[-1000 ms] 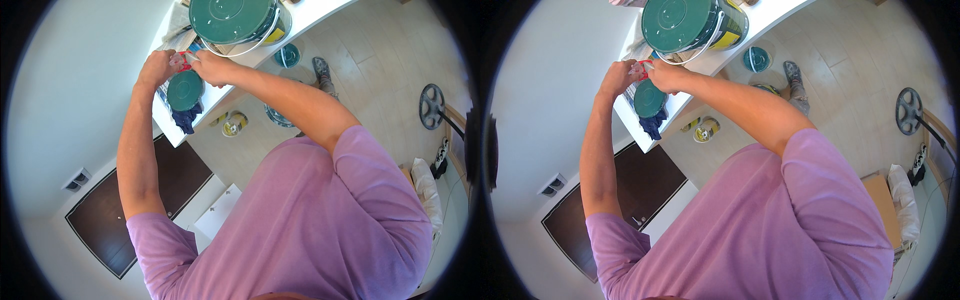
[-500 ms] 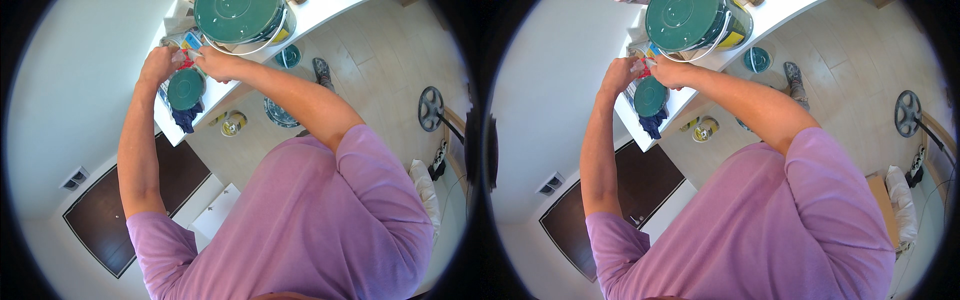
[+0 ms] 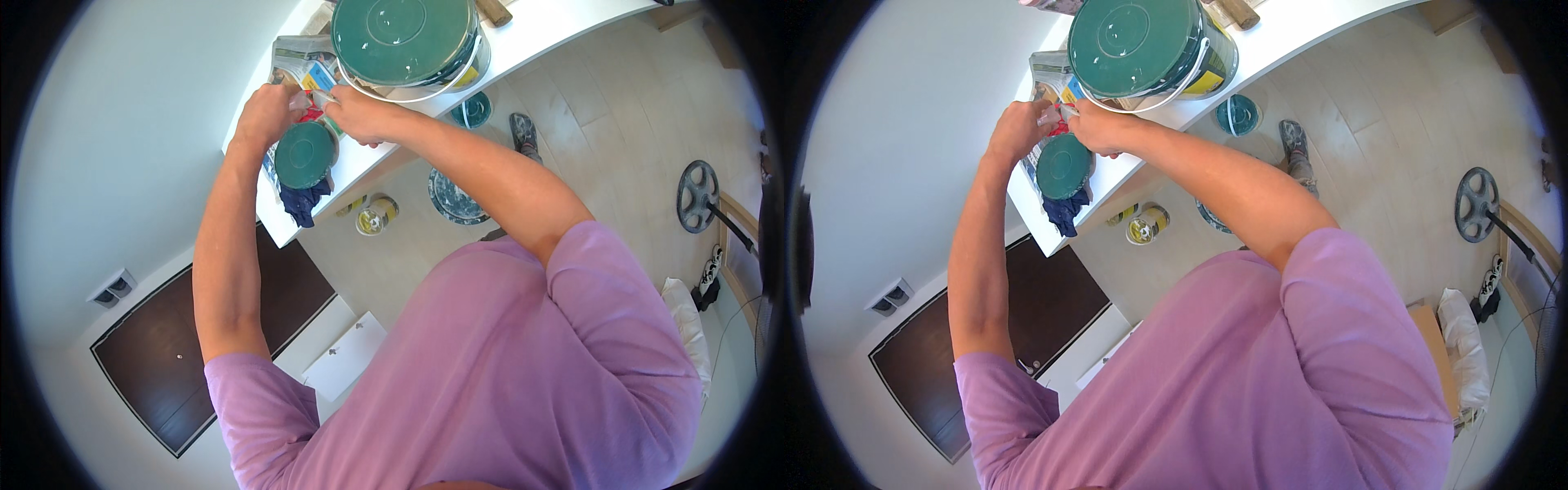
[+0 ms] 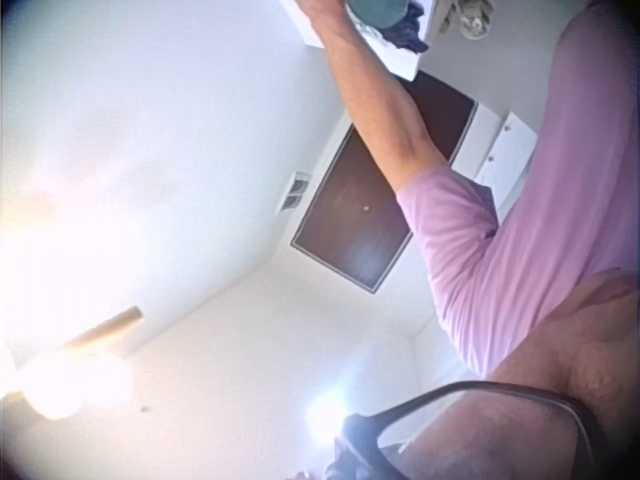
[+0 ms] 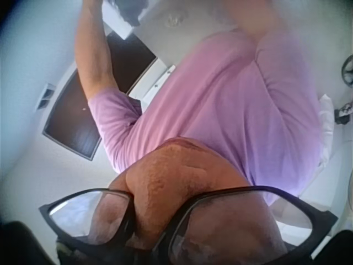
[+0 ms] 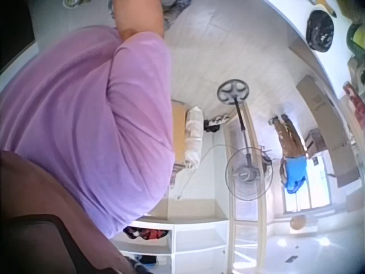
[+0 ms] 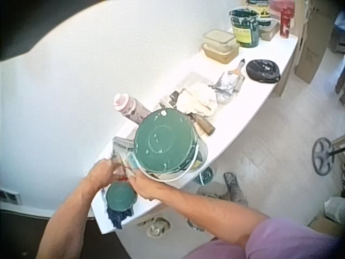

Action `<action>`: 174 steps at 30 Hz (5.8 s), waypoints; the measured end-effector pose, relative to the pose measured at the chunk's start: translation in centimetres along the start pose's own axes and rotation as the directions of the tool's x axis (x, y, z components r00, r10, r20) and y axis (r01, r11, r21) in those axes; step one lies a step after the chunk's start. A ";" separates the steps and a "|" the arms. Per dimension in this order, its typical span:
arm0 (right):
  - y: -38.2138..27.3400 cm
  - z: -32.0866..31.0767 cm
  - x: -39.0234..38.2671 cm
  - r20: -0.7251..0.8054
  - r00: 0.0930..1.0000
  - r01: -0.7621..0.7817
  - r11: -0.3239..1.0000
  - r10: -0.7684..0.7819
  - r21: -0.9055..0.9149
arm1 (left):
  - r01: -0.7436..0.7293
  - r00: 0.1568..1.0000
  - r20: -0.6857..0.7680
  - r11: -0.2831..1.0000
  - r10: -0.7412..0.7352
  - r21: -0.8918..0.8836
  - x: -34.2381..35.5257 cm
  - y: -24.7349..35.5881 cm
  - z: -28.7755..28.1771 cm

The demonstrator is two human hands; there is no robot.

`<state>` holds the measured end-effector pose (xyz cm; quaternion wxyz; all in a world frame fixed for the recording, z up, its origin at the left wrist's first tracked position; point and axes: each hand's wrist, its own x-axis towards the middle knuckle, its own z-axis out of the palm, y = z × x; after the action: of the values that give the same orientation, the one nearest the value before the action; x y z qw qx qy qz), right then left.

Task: The person organizes paint supplies on a countertop, then uses a syringe to draw liquid from a bottle and inject it into a paint can. They handle a cloth, paintbrush, and various containers while preparing materials.

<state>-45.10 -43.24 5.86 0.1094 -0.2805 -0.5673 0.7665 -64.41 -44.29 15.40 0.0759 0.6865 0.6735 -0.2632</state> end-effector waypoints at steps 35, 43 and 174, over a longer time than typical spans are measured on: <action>-0.9 0.3 2.6 0.094 0.996 0.062 0.780 -0.005 -0.623 | -0.027 0.999 0.032 0.998 0.029 -0.048 -0.2 1.1 -1.0; -0.7 1.4 0.7 0.001 0.999 0.043 0.946 -0.045 -0.322 | 0.111 0.993 -0.008 0.936 -0.121 -0.334 -0.8 -1.7 0.9; 2.0 2.1 -0.1 0.096 0.986 -0.163 0.933 0.139 0.322 | -0.028 1.000 -0.007 0.981 0.028 -0.192 -1.7 0.7 -0.9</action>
<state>-45.87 -45.66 4.40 0.0750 -0.2735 -0.4118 0.8660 -63.43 -45.43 16.83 0.1442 0.6859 0.6862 -0.1946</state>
